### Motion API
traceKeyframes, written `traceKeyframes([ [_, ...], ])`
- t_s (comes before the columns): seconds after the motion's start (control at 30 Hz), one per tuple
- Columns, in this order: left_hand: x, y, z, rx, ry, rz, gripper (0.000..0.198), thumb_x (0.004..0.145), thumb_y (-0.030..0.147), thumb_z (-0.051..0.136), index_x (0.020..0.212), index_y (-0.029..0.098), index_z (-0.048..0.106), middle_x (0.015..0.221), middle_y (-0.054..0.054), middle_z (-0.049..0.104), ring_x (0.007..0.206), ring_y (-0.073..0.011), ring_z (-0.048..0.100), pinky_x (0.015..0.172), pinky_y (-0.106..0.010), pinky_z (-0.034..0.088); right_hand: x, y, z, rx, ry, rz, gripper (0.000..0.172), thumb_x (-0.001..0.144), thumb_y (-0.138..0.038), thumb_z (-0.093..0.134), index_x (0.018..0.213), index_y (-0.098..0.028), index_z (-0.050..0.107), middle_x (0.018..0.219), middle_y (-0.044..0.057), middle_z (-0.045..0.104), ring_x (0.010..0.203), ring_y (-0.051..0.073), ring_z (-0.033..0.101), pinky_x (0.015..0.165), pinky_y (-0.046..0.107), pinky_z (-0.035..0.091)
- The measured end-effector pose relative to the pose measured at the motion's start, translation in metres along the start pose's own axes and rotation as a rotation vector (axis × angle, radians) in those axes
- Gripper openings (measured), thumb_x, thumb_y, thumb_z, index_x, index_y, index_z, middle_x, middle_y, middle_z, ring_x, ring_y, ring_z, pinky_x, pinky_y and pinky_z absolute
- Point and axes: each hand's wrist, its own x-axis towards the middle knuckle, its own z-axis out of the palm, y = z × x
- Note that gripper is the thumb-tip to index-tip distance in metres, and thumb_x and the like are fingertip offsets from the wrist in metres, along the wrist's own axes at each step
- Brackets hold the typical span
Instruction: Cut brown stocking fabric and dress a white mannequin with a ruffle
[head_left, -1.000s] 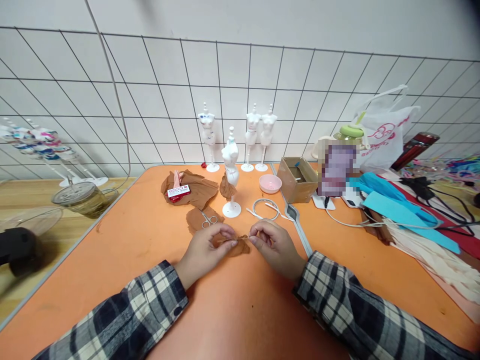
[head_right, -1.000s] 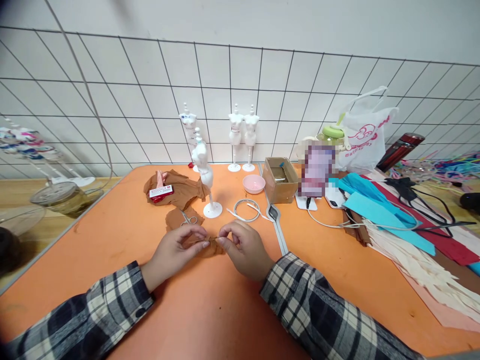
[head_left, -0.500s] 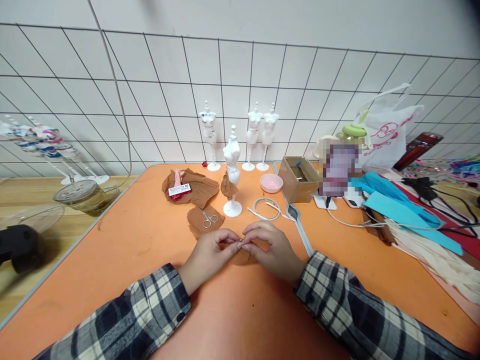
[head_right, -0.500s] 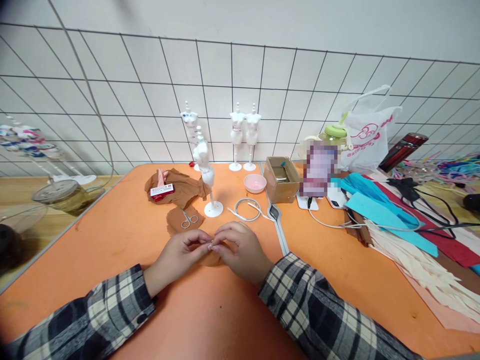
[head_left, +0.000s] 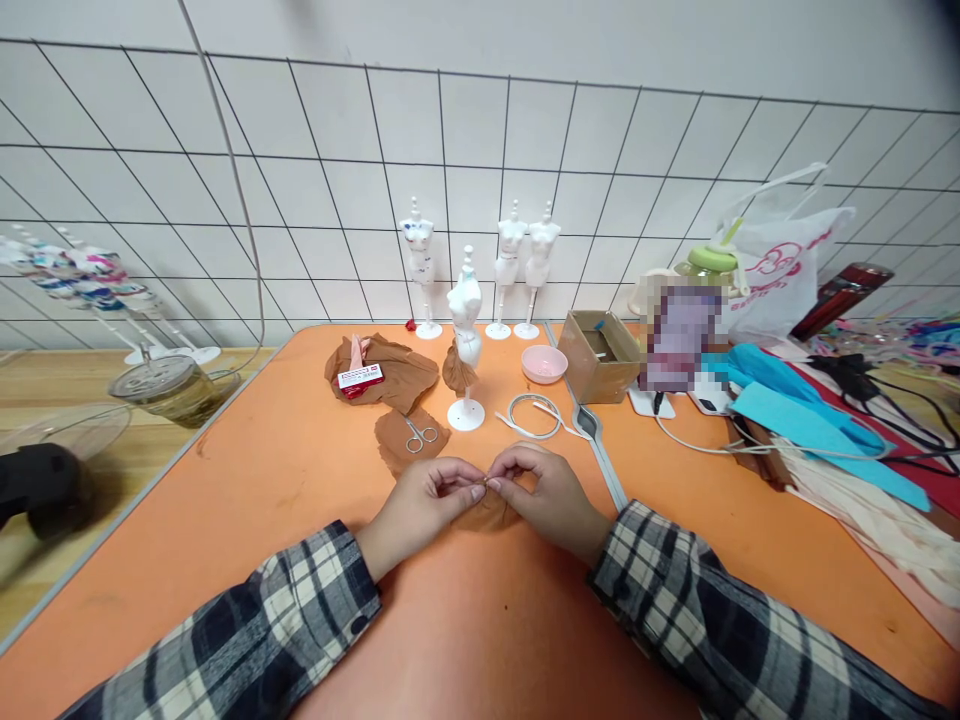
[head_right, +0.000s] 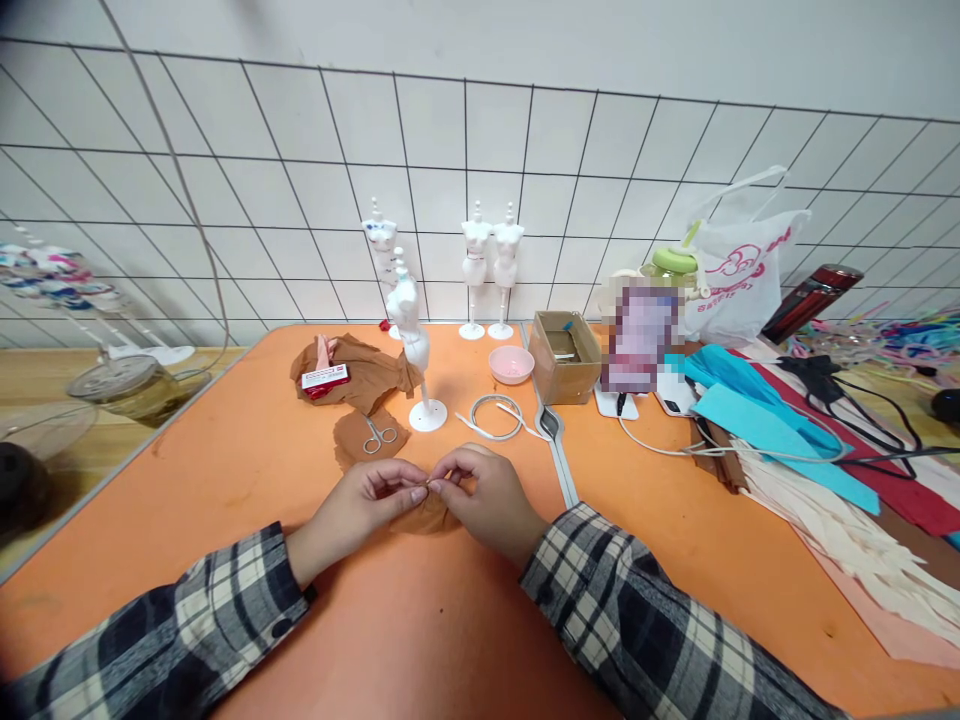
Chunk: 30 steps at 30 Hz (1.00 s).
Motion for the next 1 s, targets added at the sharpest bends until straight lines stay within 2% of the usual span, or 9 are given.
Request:
traceKeyframes([
  [0.17,0.0,-0.001,0.001,0.006,0.006,-0.011,0.022,0.077,0.037,0.071,0.084,0.016,0.074,0.077,-0.004,0.076,0.066,-0.0152,0.066,0.062,-0.024,0.05,0.0,0.002,-0.001,-0.011,-0.012,-0.035,0.004,0.081,-0.017,0.063,0.08,-0.02,0.064,0.077,0.001,0.065,0.072,0.015,0.06,0.069,0.029,0.048],
  [0.3,-0.002,0.0,-0.001,0.054,-0.039,0.03,0.021,0.08,0.035,0.069,0.089,0.017,0.076,0.087,-0.006,0.078,0.075,-0.0184,0.069,0.069,-0.026,0.053,-0.002,0.0,0.0,0.048,-0.039,-0.01,0.011,0.08,-0.015,0.063,0.09,-0.021,0.06,0.082,0.0,0.064,0.073,0.014,0.059,0.07,0.029,0.048],
  [0.4,-0.004,0.006,-0.003,0.202,-0.066,0.127,0.017,0.082,0.032,0.068,0.086,0.018,0.077,0.086,-0.007,0.078,0.077,-0.0193,0.07,0.071,-0.027,0.053,-0.003,0.0,-0.001,0.232,-0.082,0.102,0.022,0.076,-0.019,0.069,0.094,-0.02,0.056,0.079,-0.001,0.06,0.07,0.013,0.057,0.067,0.028,0.048],
  [0.5,-0.006,0.012,-0.005,0.324,-0.148,0.298,0.016,0.085,0.029,0.065,0.085,0.018,0.078,0.081,-0.006,0.077,0.074,-0.0179,0.069,0.071,-0.026,0.052,-0.002,0.002,-0.003,0.459,-0.191,0.253,0.026,0.07,-0.026,0.078,0.084,-0.018,0.057,0.072,-0.003,0.057,0.067,0.012,0.055,0.065,0.026,0.046],
  [0.57,-0.006,0.014,-0.006,0.361,-0.183,0.348,0.017,0.086,0.026,0.063,0.086,0.018,0.078,0.081,-0.006,0.077,0.074,-0.017,0.069,0.07,-0.025,0.052,0.0,0.005,-0.004,0.616,-0.28,0.367,0.031,0.064,-0.03,0.083,0.079,-0.017,0.059,0.071,-0.003,0.059,0.066,0.011,0.055,0.065,0.025,0.044],
  [0.67,-0.003,0.011,-0.006,0.354,-0.093,0.281,0.016,0.086,0.025,0.064,0.088,0.017,0.077,0.083,-0.006,0.077,0.074,-0.0164,0.069,0.069,-0.023,0.051,0.002,0.01,-0.005,0.829,-0.292,0.474,0.031,0.061,-0.032,0.086,0.077,-0.016,0.065,0.074,-0.002,0.063,0.07,0.011,0.057,0.07,0.024,0.044],
  [0.77,-0.001,0.006,-0.005,0.294,-0.009,0.227,0.014,0.085,0.024,0.065,0.089,0.018,0.077,0.086,-0.005,0.078,0.077,-0.0169,0.07,0.071,-0.024,0.052,0.003,0.011,-0.007,0.951,-0.246,0.483,0.033,0.061,-0.033,0.087,0.085,-0.019,0.069,0.082,-0.001,0.065,0.078,0.011,0.058,0.075,0.024,0.044],
  [0.87,0.0,0.001,-0.005,0.238,-0.005,0.227,0.013,0.085,0.025,0.066,0.089,0.018,0.076,0.087,-0.004,0.078,0.078,-0.0172,0.07,0.072,-0.024,0.053,0.003,0.009,-0.009,0.902,-0.228,0.444,0.032,0.071,-0.041,0.079,0.095,-0.021,0.069,0.089,0.001,0.065,0.08,0.012,0.058,0.073,0.025,0.044],
  [1.0,0.0,-0.001,-0.007,0.308,0.07,0.36,0.012,0.086,0.023,0.065,0.089,0.019,0.076,0.088,-0.005,0.075,0.079,-0.0165,0.069,0.073,-0.025,0.054,0.002,0.006,-0.008,0.534,-0.209,0.221,0.027,0.082,-0.043,0.068,0.097,-0.02,0.068,0.09,0.004,0.067,0.082,0.016,0.061,0.071,0.029,0.047],
])
